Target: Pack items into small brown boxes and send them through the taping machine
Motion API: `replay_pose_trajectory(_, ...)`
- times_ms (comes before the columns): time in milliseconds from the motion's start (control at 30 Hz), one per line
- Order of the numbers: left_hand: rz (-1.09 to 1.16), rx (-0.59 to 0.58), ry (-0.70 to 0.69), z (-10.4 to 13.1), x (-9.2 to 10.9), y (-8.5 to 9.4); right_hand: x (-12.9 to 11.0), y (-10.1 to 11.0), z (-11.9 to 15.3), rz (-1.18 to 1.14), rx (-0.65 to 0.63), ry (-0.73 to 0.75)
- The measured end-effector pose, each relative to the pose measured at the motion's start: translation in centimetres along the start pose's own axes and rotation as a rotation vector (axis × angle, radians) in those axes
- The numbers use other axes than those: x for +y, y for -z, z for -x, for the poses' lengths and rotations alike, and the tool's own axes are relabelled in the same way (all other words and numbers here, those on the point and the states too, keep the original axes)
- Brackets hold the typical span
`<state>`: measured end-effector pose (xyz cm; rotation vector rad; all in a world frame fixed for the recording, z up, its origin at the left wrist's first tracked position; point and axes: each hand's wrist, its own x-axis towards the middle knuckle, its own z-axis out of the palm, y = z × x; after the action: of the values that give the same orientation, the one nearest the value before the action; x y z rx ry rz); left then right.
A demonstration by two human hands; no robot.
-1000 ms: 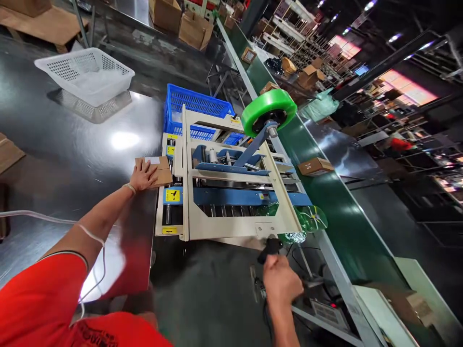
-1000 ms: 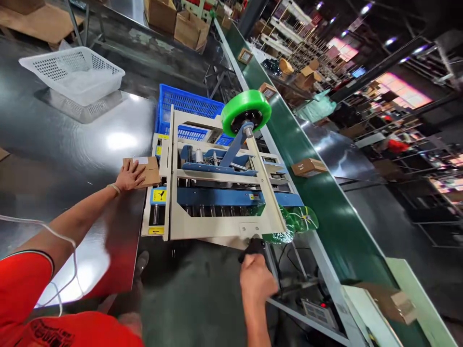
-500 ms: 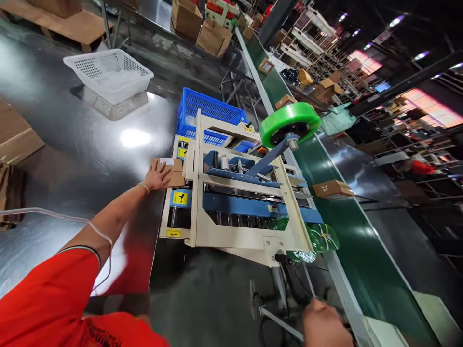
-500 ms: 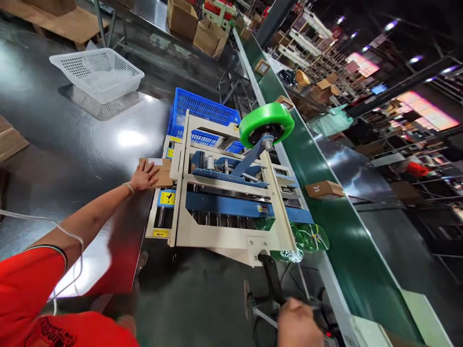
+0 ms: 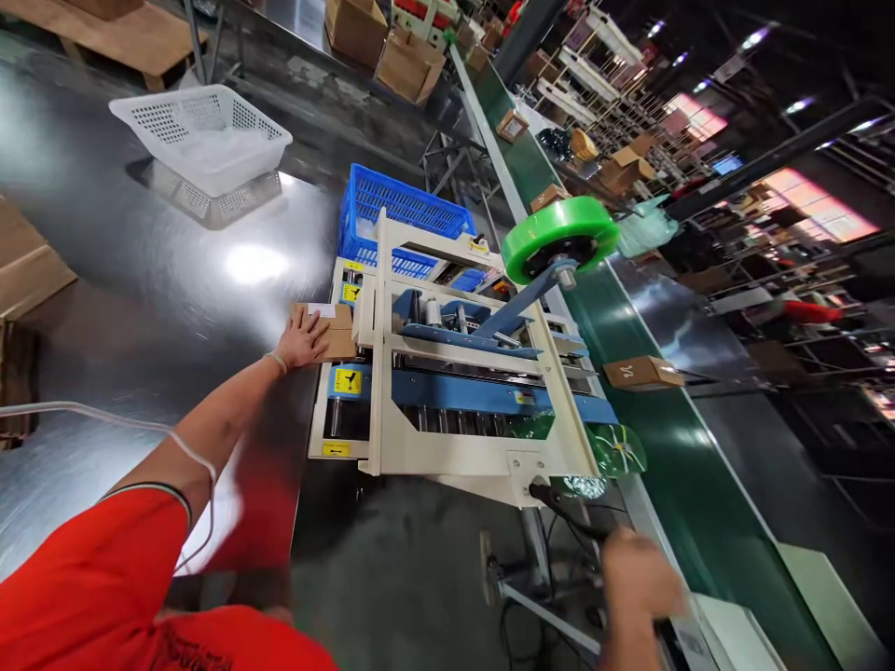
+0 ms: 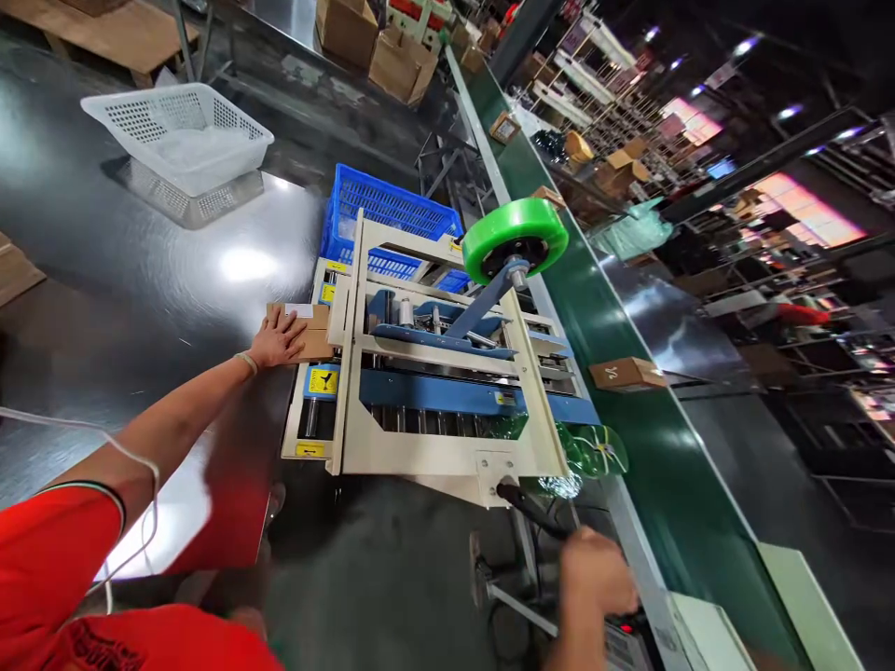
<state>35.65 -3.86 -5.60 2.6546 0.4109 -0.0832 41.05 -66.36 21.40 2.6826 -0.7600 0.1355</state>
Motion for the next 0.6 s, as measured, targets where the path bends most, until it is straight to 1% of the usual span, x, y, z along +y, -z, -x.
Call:
replay_pose_trajectory(33,-0.002,-0.001,-0.006,0.0,0.0,0.0,2.1,-1.1,2.4,0.014,0.05,0.007)
replay_pose_trajectory(67,-0.004,-0.002,-0.012,0.0,-0.1,0.0,3.5,-2.0,5.1,0.021,0.088,0.037)
replay_pose_trajectory(100,-0.006,-0.001,-0.019,0.0,-0.1,-0.1,4.0,-2.5,7.8,0.023,0.12,0.09)
replay_pose_trajectory(133,-0.01,-0.001,-0.025,0.0,-0.1,-0.1,3.7,-2.6,10.2,0.026,0.128,0.145)
replay_pose_trajectory(167,-0.014,-0.001,-0.032,0.0,-0.2,-0.2,2.7,-2.4,12.0,0.027,0.125,0.2)
replay_pose_trajectory(200,-0.016,-0.003,-0.038,-0.1,-0.2,-0.2,1.1,-1.9,13.3,0.029,0.106,0.245)
replay_pose_trajectory(233,-0.018,-0.007,-0.041,-0.1,-0.3,-0.2,-1.0,-1.1,13.9,0.031,0.08,0.281)
replay_pose_trajectory(267,-0.02,-0.013,-0.042,-0.2,-0.3,-0.2,-3.5,-0.2,13.9,0.031,0.054,0.309)
replay_pose_trajectory(300,-0.023,-0.02,-0.042,-0.2,-0.3,-0.2,-6.1,0.9,13.1,0.025,0.03,0.34)
replay_pose_trajectory(333,-0.028,-0.023,-0.042,-0.2,-0.3,-0.1,-8.7,2.1,11.8,0.013,0.011,0.362)
replay_pose_trajectory(400,-0.047,-0.026,-0.037,-0.2,-0.3,0.0,-12.9,4.1,7.6,-0.038,-0.012,0.383)
replay_pose_trajectory(433,-0.056,-0.025,-0.035,-0.1,-0.4,0.2,-14.1,4.8,5.0,-0.072,-0.014,0.354)
replay_pose_trajectory(467,-0.063,-0.023,-0.036,-0.1,-0.4,0.3,-14.4,5.1,2.4,-0.104,-0.025,0.31)
replay_pose_trajectory(500,-0.067,-0.019,-0.037,0.0,-0.4,0.4,-13.7,5.0,0.1,-0.129,-0.042,0.255)
replay_pose_trajectory(533,-0.067,-0.019,-0.04,0.0,-0.4,0.5,-12.2,4.5,-1.6,-0.145,-0.042,0.175)
replay_pose_trajectory(567,-0.065,-0.021,-0.041,0.1,-0.4,0.5,-9.8,3.6,-2.5,-0.152,-0.039,0.107)
replay_pose_trajectory(600,-0.064,-0.022,-0.041,0.1,-0.4,0.6,-6.9,2.4,-2.3,-0.147,-0.028,0.042)
